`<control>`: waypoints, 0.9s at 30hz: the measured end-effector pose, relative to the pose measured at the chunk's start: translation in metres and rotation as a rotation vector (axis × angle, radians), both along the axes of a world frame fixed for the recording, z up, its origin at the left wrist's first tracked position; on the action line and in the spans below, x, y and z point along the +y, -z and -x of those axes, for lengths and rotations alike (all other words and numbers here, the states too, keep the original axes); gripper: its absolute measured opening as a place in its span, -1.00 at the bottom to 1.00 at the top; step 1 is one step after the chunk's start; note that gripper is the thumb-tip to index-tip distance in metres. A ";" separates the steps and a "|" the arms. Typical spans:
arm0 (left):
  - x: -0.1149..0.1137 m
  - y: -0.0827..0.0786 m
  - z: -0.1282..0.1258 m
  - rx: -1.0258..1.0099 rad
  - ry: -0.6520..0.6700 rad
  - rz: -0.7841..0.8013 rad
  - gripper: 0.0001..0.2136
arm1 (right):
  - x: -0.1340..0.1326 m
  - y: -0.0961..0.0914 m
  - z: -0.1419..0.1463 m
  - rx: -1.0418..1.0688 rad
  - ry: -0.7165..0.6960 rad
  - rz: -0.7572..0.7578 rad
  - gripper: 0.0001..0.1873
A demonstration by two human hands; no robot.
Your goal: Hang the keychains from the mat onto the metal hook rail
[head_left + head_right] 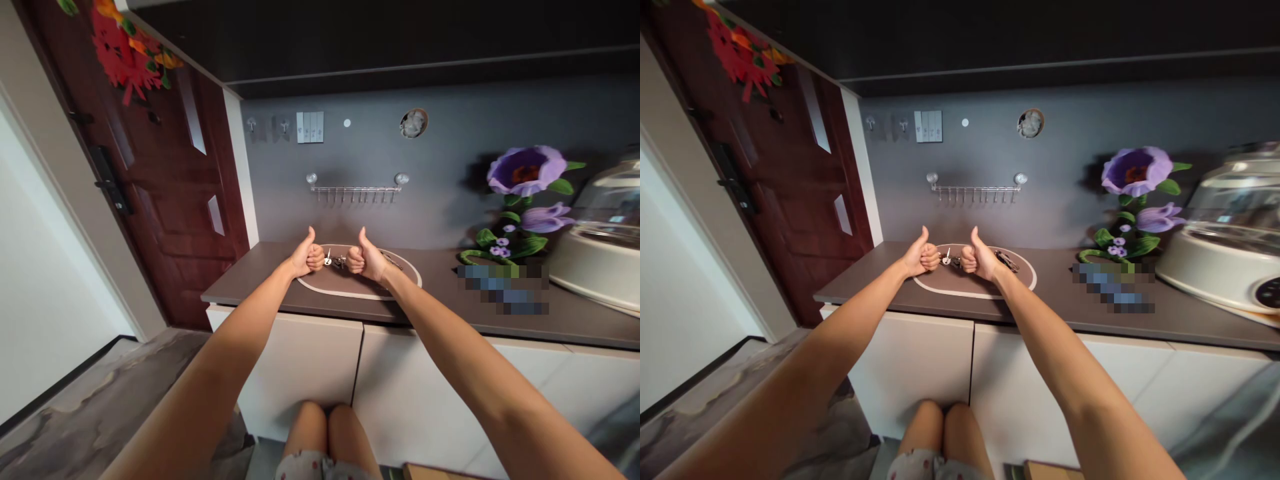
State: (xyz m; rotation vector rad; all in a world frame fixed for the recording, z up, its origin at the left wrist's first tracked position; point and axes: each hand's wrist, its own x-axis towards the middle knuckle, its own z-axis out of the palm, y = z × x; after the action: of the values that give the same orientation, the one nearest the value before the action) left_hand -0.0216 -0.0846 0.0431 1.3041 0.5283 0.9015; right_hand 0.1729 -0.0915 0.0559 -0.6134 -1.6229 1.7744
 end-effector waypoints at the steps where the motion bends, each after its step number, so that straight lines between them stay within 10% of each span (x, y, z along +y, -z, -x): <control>1: -0.001 0.006 0.001 -0.005 0.001 0.032 -0.38 | 0.001 0.006 0.000 0.018 -0.006 0.035 -0.31; 16: -0.003 0.022 0.006 -0.035 0.004 0.099 -0.39 | -0.003 0.023 -0.004 0.113 0.064 0.104 -0.33; 22: 0.005 -0.005 0.009 0.011 -0.015 -0.033 -0.49 | 0.012 0.000 0.016 0.128 0.214 0.011 -0.39; 27: 0.026 -0.032 0.016 0.048 -0.326 -0.328 -0.75 | 0.033 -0.022 0.047 0.079 0.573 -0.161 -0.68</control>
State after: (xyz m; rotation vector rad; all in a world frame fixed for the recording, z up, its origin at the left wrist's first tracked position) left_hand -0.0379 -0.0581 0.0748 1.5650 0.6630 1.2688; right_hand 0.1258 -0.0584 0.0779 -0.8218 -1.3437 1.2221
